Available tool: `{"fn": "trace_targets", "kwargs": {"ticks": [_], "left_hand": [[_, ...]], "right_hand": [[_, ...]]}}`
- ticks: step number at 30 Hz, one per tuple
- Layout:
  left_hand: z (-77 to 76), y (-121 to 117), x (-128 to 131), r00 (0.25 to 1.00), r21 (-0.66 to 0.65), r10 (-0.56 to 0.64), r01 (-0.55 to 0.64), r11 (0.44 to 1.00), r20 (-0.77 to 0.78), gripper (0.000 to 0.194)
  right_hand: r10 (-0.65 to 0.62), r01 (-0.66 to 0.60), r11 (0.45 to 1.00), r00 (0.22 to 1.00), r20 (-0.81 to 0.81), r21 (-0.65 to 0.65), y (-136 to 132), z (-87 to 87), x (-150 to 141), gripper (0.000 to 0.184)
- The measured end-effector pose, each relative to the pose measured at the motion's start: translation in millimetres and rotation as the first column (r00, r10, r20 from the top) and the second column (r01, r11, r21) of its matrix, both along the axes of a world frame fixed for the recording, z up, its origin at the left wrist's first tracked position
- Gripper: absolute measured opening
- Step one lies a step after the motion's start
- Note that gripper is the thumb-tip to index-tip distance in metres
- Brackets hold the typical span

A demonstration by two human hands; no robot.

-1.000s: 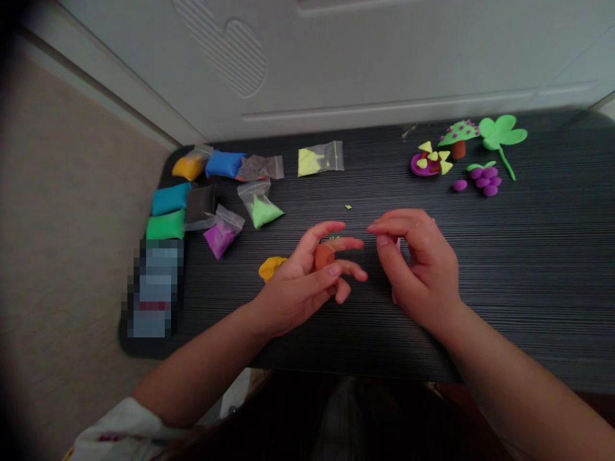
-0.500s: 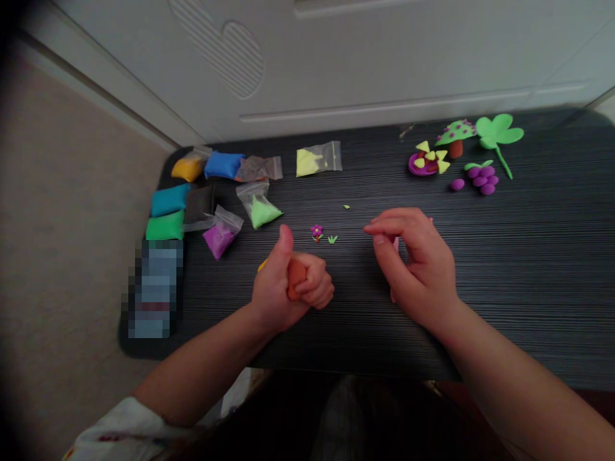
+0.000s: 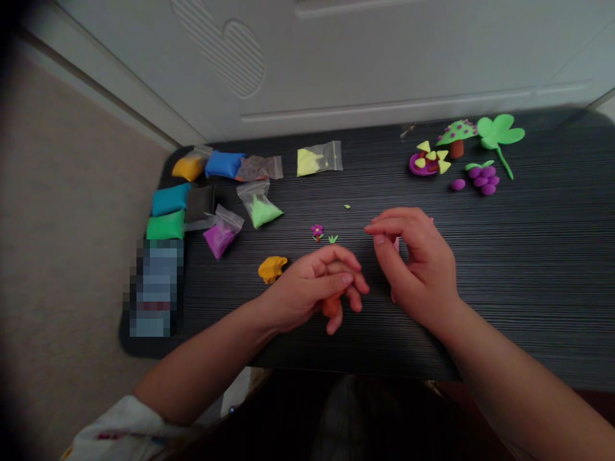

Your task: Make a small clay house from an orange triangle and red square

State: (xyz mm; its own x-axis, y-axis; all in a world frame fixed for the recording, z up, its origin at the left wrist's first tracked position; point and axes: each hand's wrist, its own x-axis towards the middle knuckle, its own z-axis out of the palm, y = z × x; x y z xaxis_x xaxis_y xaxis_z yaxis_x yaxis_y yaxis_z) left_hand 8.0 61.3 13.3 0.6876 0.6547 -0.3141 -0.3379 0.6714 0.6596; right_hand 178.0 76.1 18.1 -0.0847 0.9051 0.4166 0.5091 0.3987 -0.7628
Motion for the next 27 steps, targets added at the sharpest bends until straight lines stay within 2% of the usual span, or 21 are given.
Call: {"fn": "trace_targets", "kwargs": {"ticks": [2, 5, 7, 9, 11, 13, 15, 16, 18, 27], "left_hand": [[1.9, 0.0, -0.9, 1.0, -0.009, 0.019, -0.019, 1.0, -0.003, 0.014], [4.7, 0.4, -2.5, 0.992, 0.008, 0.052, -0.051, 0.999, -0.112, 0.017], [5.2, 0.7, -3.2, 0.982, 0.043, 0.099, -0.093, 0.995, -0.162, 0.034], [4.8, 0.9, -3.5, 0.981, 0.043, 0.143, -0.139, 0.989, -0.129, 0.051], [4.4, 0.9, -3.7, 0.982, 0.01, 0.172, -0.172, 0.985, -0.071, 0.057], [4.6, 0.6, -3.6, 0.977, 0.003, 0.205, -0.206, 0.979, -0.054, 0.046], [5.1, 0.1, -2.9, 0.973, 0.035, 0.221, -0.219, 0.975, -0.06, 0.024], [5.2, -0.2, -2.3, 0.974, 0.058, 0.218, -0.215, 0.975, -0.065, 0.021], [5.1, -0.5, -0.6, 0.978, 0.096, 0.2, -0.193, 0.976, -0.062, 0.027], [3.2, -0.7, -2.1, 0.989, 0.075, 0.105, -0.097, 0.992, -0.101, 0.02]], "right_hand": [[0.003, -0.003, 1.0, 1.0, 0.003, 0.011, 0.2, 0.7, 0.3, 0.015], [0.014, -0.014, 1.0, 1.0, 0.025, 0.01, -0.3, 2.0, 0.7, 0.015], [0.016, -0.016, 1.0, 0.999, 0.035, 0.002, -1.3, 3.1, 0.8, 0.015], [0.018, -0.018, 1.0, 0.999, 0.033, -0.004, -2.6, 3.9, 0.5, 0.015], [0.034, -0.034, 0.999, 0.999, 0.027, -0.002, -3.8, 4.3, 0.1, 0.016], [0.053, -0.053, 0.999, 0.998, 0.023, 0.007, -4.6, 4.2, -0.4, 0.017], [0.061, -0.062, 0.998, 0.998, 0.024, 0.01, -4.9, 3.8, -0.7, 0.018], [0.059, -0.06, 0.998, 0.998, 0.022, 0.009, -5.0, 3.7, -0.7, 0.018], [0.05, -0.051, 0.999, 0.999, 0.015, 0.007, -4.9, 3.5, -0.7, 0.017], [0.023, -0.023, 0.999, 1.0, 0.018, 0.024, -6.1, 5.9, -0.8, 0.017]]}}
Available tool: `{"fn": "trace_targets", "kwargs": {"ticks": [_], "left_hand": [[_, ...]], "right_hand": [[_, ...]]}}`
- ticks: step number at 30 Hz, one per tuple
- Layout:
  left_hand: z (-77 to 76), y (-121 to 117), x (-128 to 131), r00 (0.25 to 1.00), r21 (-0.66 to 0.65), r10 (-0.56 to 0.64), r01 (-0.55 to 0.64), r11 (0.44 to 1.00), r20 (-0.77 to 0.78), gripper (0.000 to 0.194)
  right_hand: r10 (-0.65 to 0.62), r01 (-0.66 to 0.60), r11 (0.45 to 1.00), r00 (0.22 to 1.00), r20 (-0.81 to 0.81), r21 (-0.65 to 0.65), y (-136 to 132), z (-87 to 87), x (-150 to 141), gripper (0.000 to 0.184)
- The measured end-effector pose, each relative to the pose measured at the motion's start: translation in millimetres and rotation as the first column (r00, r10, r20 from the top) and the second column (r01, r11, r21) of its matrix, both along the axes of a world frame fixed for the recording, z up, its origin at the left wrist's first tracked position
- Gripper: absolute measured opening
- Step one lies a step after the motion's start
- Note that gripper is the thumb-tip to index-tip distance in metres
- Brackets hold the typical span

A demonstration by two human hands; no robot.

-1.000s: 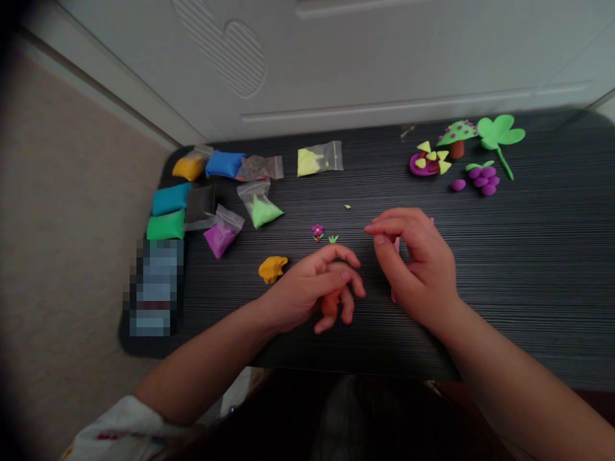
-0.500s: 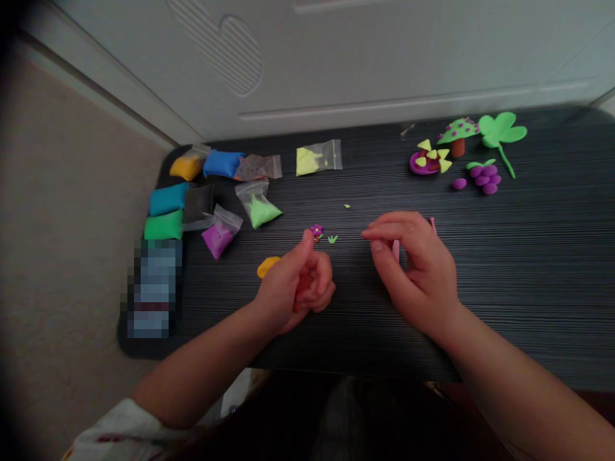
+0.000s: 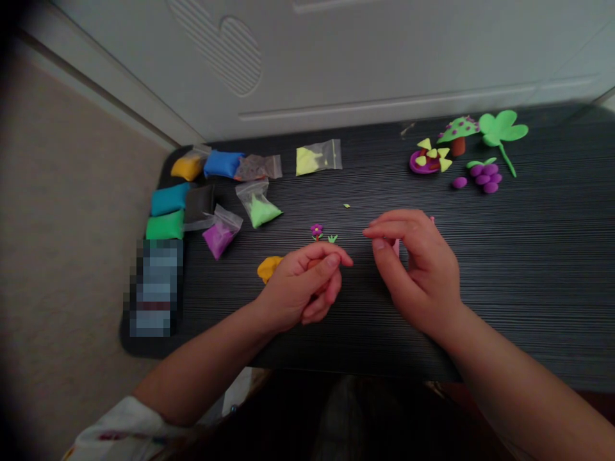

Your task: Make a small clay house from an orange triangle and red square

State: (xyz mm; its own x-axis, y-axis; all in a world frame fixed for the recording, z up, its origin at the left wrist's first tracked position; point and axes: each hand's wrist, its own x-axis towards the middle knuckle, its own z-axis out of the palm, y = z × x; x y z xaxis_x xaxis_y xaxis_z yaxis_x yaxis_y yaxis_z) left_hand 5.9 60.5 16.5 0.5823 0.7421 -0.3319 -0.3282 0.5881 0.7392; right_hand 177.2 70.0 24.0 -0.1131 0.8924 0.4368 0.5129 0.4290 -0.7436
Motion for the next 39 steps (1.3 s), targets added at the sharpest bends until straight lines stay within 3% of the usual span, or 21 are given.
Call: {"fn": "trace_targets", "kwargs": {"ticks": [2, 6, 8, 13, 15, 19, 24, 29, 34, 37, 39], "left_hand": [[0.1, -0.7, -0.9, 1.0, 0.02, 0.029, -0.029, 0.999, 0.009, 0.021], [0.0, -0.2, -0.2, 0.99, -0.018, 0.09, -0.088, 0.996, 0.106, 0.054], [-0.6, 0.9, 0.4, 0.984, -0.072, 0.093, -0.083, 0.994, 0.151, 0.061], [-2.3, 2.7, 2.6, 0.971, -0.106, 0.125, -0.105, 0.989, 0.204, 0.05], [-1.2, 2.6, 3.7, 0.96, -0.124, 0.149, -0.123, 0.985, 0.235, 0.044], [5.5, 1.5, 4.6, 0.929, -0.162, 0.161, -0.111, 0.98, 0.332, 0.051], [10.7, -1.1, 5.2, 0.94, -0.228, 0.128, -0.056, 0.972, 0.316, 0.062], [9.0, -3.9, 6.8, 0.953, -0.238, 0.1, -0.031, 0.971, 0.287, 0.069], [4.4, -2.6, 7.2, 0.966, -0.213, 0.043, 0.013, 0.977, 0.255, 0.073], [-2.4, -0.8, 6.1, 0.973, -0.17, -0.063, 0.102, 0.98, 0.221, 0.069], [-6.2, -0.3, 5.0, 0.966, -0.122, -0.189, 0.212, 0.97, 0.175, 0.061]], "right_hand": [[-0.001, 0.001, 1.0, 1.0, -0.004, 0.0, -0.1, 1.1, -0.1, 0.016], [0.007, -0.007, 1.0, 1.0, -0.001, 0.004, 1.1, 1.2, -0.1, 0.017], [0.003, -0.003, 1.0, 1.0, 0.001, 0.008, 1.8, 0.1, 0.0, 0.017], [0.099, -0.098, 0.994, 0.995, 0.001, 0.043, -0.2, -1.2, 2.5, 0.022], [0.195, -0.2, 0.976, 0.978, 0.069, 0.089, -1.7, -0.4, 3.3, 0.028], [0.358, -0.393, 0.911, 0.903, 0.237, 0.122, -1.5, -0.5, 0.9, 0.041], [0.356, -0.433, 0.893, 0.847, 0.394, 0.124, 2.8, -5.4, -2.0, 0.046], [0.398, -0.494, 0.861, 0.803, 0.444, 0.122, 5.0, -6.6, -1.1, 0.047], [0.409, -0.42, 0.907, 0.886, 0.218, 0.007, -0.8, -4.6, 0.9, 0.044], [0.227, -0.235, 0.969, 0.969, -0.1, -0.082, -4.5, -3.6, 1.9, 0.033], [0.094, -0.152, 0.977, 0.935, -0.341, -0.147, -3.7, -3.8, 1.7, 0.02]]}}
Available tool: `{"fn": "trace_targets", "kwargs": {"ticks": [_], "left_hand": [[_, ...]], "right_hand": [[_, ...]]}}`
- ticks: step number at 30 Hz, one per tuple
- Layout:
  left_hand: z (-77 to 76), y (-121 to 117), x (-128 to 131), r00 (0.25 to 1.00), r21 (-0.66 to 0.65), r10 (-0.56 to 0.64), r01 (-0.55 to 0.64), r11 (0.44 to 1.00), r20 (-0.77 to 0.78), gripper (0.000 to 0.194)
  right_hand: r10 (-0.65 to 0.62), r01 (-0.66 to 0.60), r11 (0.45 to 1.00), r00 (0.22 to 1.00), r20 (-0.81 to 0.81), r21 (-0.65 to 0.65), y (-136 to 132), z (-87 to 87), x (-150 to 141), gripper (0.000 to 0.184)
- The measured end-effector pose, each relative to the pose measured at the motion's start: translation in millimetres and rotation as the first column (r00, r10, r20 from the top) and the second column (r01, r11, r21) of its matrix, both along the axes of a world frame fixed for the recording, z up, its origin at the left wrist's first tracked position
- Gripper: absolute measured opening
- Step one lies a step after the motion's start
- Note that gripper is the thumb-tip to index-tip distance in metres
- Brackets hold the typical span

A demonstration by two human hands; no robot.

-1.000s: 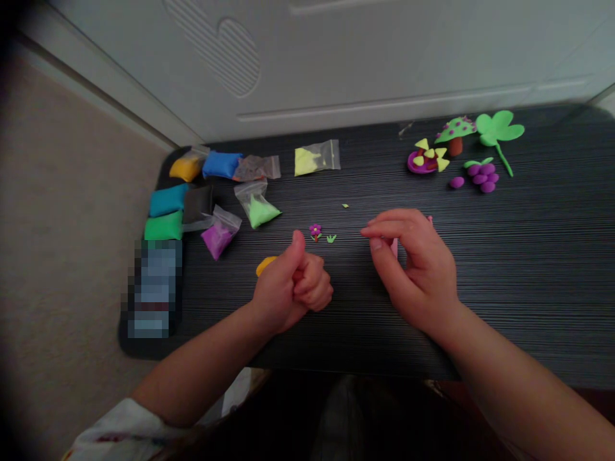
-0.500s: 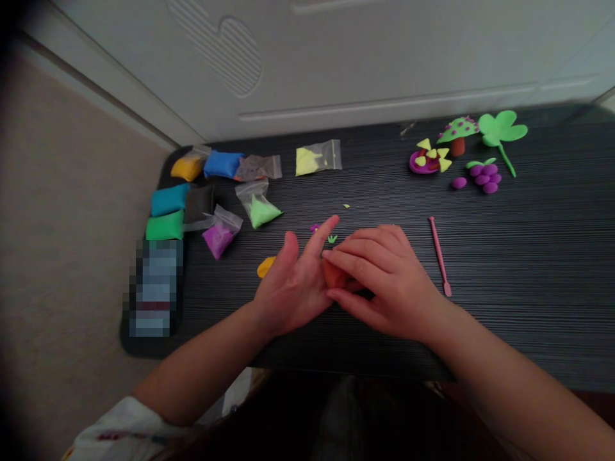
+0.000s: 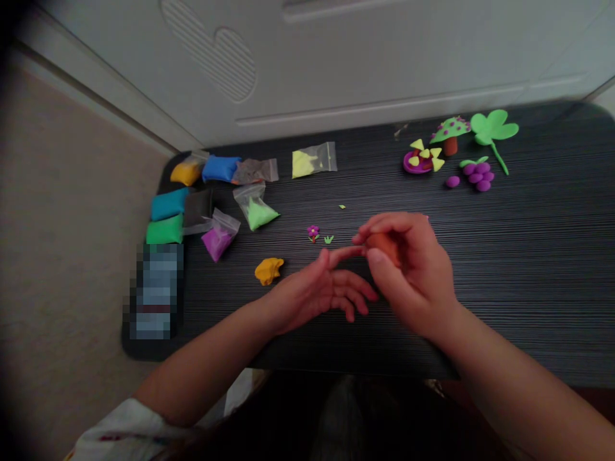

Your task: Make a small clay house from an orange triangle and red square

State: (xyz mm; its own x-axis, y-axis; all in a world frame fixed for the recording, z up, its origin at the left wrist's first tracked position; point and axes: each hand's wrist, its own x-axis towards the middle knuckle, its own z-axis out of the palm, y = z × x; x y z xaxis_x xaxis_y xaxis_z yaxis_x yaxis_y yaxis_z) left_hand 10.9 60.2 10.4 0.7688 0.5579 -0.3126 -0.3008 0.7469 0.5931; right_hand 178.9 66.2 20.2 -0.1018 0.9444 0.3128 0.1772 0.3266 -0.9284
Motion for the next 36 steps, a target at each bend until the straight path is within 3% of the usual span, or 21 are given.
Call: {"fn": "trace_targets", "kwargs": {"ticks": [2, 4, 6, 9, 12, 14, 16, 19, 22, 25, 30, 32, 36], "left_hand": [[-1.2, 0.0, -0.8, 0.994, 0.053, -0.101, 0.104, 0.993, -0.051, 0.052], [0.9, 0.1, -1.1, 0.98, 0.117, -0.159, 0.173, 0.978, -0.119, 0.043], [6.1, 1.0, -2.0, 0.958, 0.193, -0.192, 0.234, 0.953, -0.211, 0.036], [19.2, 4.2, -8.6, 0.916, 0.301, -0.228, 0.331, 0.894, -0.329, 0.026], [37.4, 8.8, -26.8, 0.868, 0.452, -0.233, 0.438, 0.777, -0.439, 0.021], [50.2, 11.4, -44.1, 0.826, 0.56, -0.135, 0.482, 0.674, -0.548, 0.023], [60.7, 13.5, -61.1, 0.771, 0.631, 0.063, 0.467, 0.62, -0.633, 0.022], [67.0, 15.8, -78.2, 0.582, 0.681, 0.37, 0.516, 0.52, -0.724, 0.023], [61.6, 17.3, -84.2, 0.399, 0.606, 0.476, 0.658, 0.448, -0.784, 0.033], [50.3, 17.3, -85.4, 0.291, 0.509, 0.476, 0.743, 0.435, -0.83, 0.041], [37.8, 18.1, -85.3, 0.184, 0.416, 0.448, 0.759, 0.501, -0.875, 0.033], [37.7, 19.0, -83.1, 0.207, 0.434, 0.444, 0.745, 0.506, -0.872, 0.027], [43.5, 18.6, -73.2, 0.333, 0.559, 0.473, 0.666, 0.494, -0.815, 0.03]], "right_hand": [[-0.023, 0.008, 0.996, 0.987, -0.162, -0.091, 3.3, -1.2, -0.2, 0.013], [-0.013, -0.016, 0.989, 0.981, -0.194, -0.146, 7.1, -3.4, 0.5, 0.011], [-0.025, 0.007, 0.989, 0.992, -0.12, -0.15, 9.1, -5.9, 2.2, 0.007], [-0.028, 0.029, 0.994, 1.0, 0.01, -0.105, 7.4, -8.3, 6.1, 0.026], [0.046, -0.038, 0.998, 0.987, 0.154, -0.053, 4.5, -7.7, 9.3, 0.038], [0.076, -0.07, 0.997, 0.965, 0.252, -0.031, 4.5, -5.4, 9.3, 0.039], [0.076, -0.088, 0.996, 0.926, 0.371, 0.015, 6.3, -2.8, 6.8, 0.038], [0.084, -0.156, 0.986, 0.79, 0.607, 0.066, 10.5, -1.7, -0.5, 0.026], [0.111, -0.204, 0.978, 0.665, 0.739, 0.036, 13.7, -6.8, -7.7, 0.014], [0.084, -0.194, 0.98, 0.596, 0.799, 0.041, 15.1, -14.5, -11.1, 0.031], [0.053, -0.18, 0.982, 0.537, 0.842, 0.053, 15.9, -18.5, -10.6, 0.039], [0.052, -0.179, 0.982, 0.533, 0.844, 0.053, 15.6, -17.2, -10.4, 0.039], [0.058, -0.177, 0.983, 0.551, 0.832, 0.049, 14.5, -15.0, -10.3, 0.039]]}}
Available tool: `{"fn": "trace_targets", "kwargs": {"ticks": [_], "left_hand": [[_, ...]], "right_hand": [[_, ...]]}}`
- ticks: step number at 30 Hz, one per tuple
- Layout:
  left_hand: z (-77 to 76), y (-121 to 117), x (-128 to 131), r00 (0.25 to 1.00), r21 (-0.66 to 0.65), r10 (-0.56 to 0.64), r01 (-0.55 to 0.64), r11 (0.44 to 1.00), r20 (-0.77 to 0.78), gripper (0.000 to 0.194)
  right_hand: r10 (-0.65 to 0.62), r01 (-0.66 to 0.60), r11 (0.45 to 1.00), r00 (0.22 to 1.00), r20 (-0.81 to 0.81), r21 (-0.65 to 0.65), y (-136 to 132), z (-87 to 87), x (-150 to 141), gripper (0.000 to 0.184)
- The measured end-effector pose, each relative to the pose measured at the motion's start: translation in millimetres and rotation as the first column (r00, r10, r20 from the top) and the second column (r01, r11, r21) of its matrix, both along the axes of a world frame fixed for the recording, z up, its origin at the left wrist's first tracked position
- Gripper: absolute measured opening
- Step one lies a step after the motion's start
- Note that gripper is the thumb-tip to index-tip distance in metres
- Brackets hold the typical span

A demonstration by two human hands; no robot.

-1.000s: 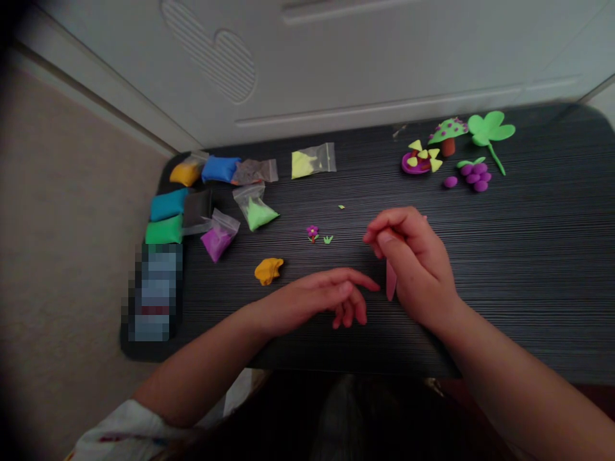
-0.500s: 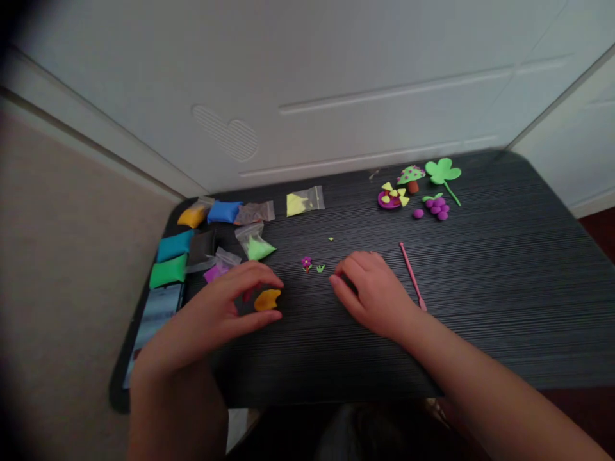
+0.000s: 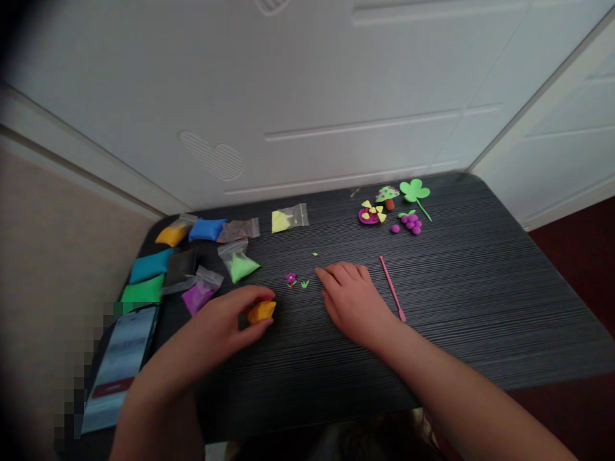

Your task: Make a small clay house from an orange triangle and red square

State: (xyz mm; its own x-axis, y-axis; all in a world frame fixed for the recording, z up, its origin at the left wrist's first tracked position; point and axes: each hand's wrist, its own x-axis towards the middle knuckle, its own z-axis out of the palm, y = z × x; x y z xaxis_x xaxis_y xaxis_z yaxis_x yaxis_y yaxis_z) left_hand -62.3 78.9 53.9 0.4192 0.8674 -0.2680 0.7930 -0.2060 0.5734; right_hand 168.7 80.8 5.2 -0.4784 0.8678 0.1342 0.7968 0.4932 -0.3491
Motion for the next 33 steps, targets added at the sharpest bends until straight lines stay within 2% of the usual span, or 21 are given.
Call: {"fn": "trace_targets", "kwargs": {"ticks": [7, 13, 16, 18, 21, 25, 33], "left_hand": [[11.7, -5.1, 18.9, 0.967, -0.096, 0.045, -0.021, 0.995, 0.252, 0.027], [8.8, -5.7, 25.9, 0.901, -0.2, 0.146, -0.068, 0.977, 0.408, 0.027], [2.2, -6.8, 28.9, 0.836, -0.362, 0.252, -0.069, 0.929, 0.487, 0.03], [-2.2, -7.8, 31.0, 0.775, -0.472, 0.328, -0.044, 0.881, 0.541, 0.034], [-7.8, -9.1, 33.9, 0.71, -0.563, 0.403, -0.012, 0.826, 0.577, 0.04], [-13.1, -10.4, 36.4, 0.685, -0.579, 0.426, -0.009, 0.816, 0.591, 0.037], [-15.7, -11.9, 38.3, 0.68, -0.566, 0.413, 0.004, 0.824, 0.606, 0.031]], "right_hand": [[-0.018, 0.018, 1.0, 1.0, -0.017, -0.024, -0.3, 2.8, 0.9, 0.037], [0.051, -0.047, 0.999, 0.971, -0.235, 0.022, -6.8, 11.2, 4.5, 0.039], [0.161, -0.145, 0.987, 0.919, -0.359, 0.07, -13.2, 14.3, 6.5, 0.046], [0.238, -0.221, 0.971, 0.895, -0.378, 0.089, -16.8, 14.1, 6.1, 0.05], [0.283, -0.269, 0.959, 0.872, -0.399, 0.093, -19.2, 10.7, 3.1, 0.044], [0.273, -0.261, 0.961, 0.85, -0.451, 0.092, -18.9, 6.6, 0.0, 0.034], [0.268, -0.283, 0.958, 0.831, -0.487, 0.045, -19.1, 10.3, 1.5, 0.039]]}}
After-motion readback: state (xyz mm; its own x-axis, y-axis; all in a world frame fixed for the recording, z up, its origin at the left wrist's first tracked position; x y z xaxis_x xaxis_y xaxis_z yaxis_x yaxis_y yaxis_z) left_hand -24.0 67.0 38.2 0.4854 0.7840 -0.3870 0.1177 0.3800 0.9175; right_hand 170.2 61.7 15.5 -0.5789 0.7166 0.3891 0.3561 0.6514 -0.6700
